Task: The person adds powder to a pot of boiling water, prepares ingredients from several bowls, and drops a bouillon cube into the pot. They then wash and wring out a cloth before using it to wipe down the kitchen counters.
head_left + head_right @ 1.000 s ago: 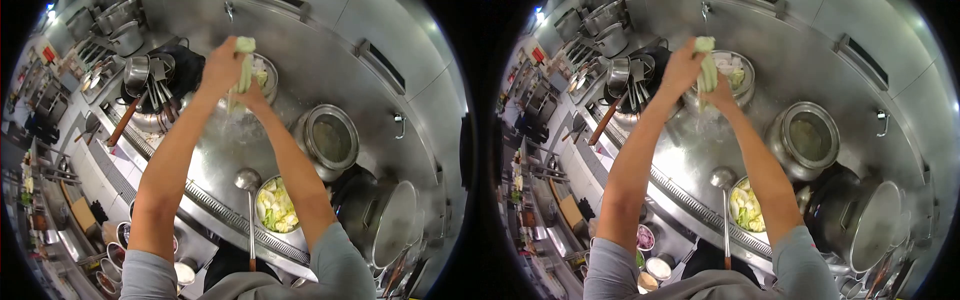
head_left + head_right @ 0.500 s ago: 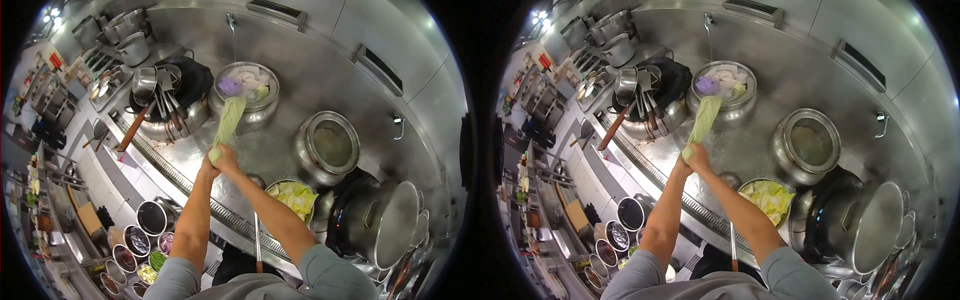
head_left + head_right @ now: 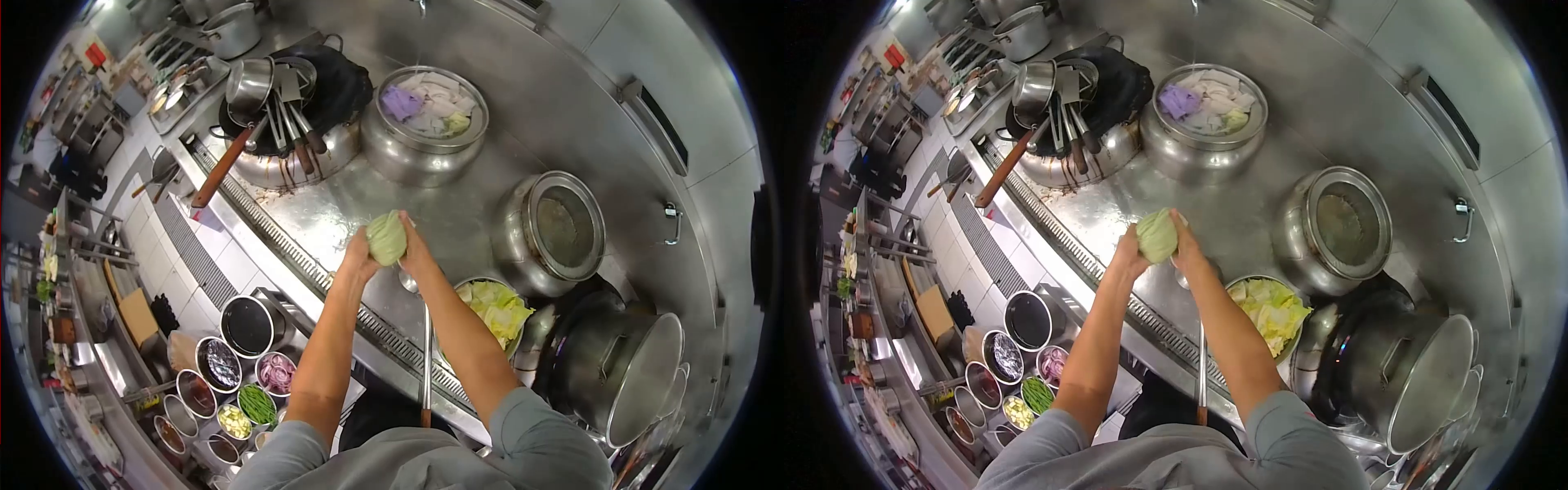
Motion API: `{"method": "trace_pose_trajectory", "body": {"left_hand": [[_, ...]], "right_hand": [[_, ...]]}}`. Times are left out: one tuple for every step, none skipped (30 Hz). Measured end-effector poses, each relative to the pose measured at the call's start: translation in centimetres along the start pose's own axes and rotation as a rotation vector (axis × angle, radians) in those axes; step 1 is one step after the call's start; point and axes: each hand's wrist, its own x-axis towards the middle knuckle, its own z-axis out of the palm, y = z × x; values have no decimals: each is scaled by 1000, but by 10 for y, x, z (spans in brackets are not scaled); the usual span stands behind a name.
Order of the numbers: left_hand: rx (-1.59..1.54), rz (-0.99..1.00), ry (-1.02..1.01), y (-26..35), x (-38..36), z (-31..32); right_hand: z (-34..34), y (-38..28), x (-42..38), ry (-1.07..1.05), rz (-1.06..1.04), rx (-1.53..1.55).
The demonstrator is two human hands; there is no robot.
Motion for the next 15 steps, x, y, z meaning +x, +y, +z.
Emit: {"method": "trace_pose_trajectory", "body": {"left_hand": [[-68,-30,-10,1,0,0],[-74,-7,-51,3,4,-8],[-79,14,-91,2,13,-26],[-85,35,-132,1,20,-43],[-76,39,-14,2,21,-61],[40,13,72,3,8,-64],[159,-16,162,7,-13,-63],[280,-45,250,11,-31,-59],[190,-79,203,8,-40,-53],[88,-58,114,9,-38,-55],[-15,-45,24,9,-32,-55],[-120,-32,-75,8,-22,-53],[-152,-55,-129,10,-1,-65],[-283,-48,-194,9,19,-75],[-273,12,-191,9,29,-76]], "right_hand": [[8,-4,-9,-54,91,142],[16,-5,-15,-107,185,285],[12,4,-6,-136,195,272],[2,16,11,-165,203,258],[-3,22,25,-198,209,242],[2,21,28,-177,165,148],[8,22,27,-155,122,59],[16,22,27,-133,75,-29],[23,24,28,-153,31,-106],[28,30,27,-164,-14,-181],[32,35,23,-168,-60,-258],[33,40,21,-208,-67,-292],[33,44,20,-252,-79,-333],[33,45,20,-298,-88,-377],[37,40,16,-236,-48,-299]]}}
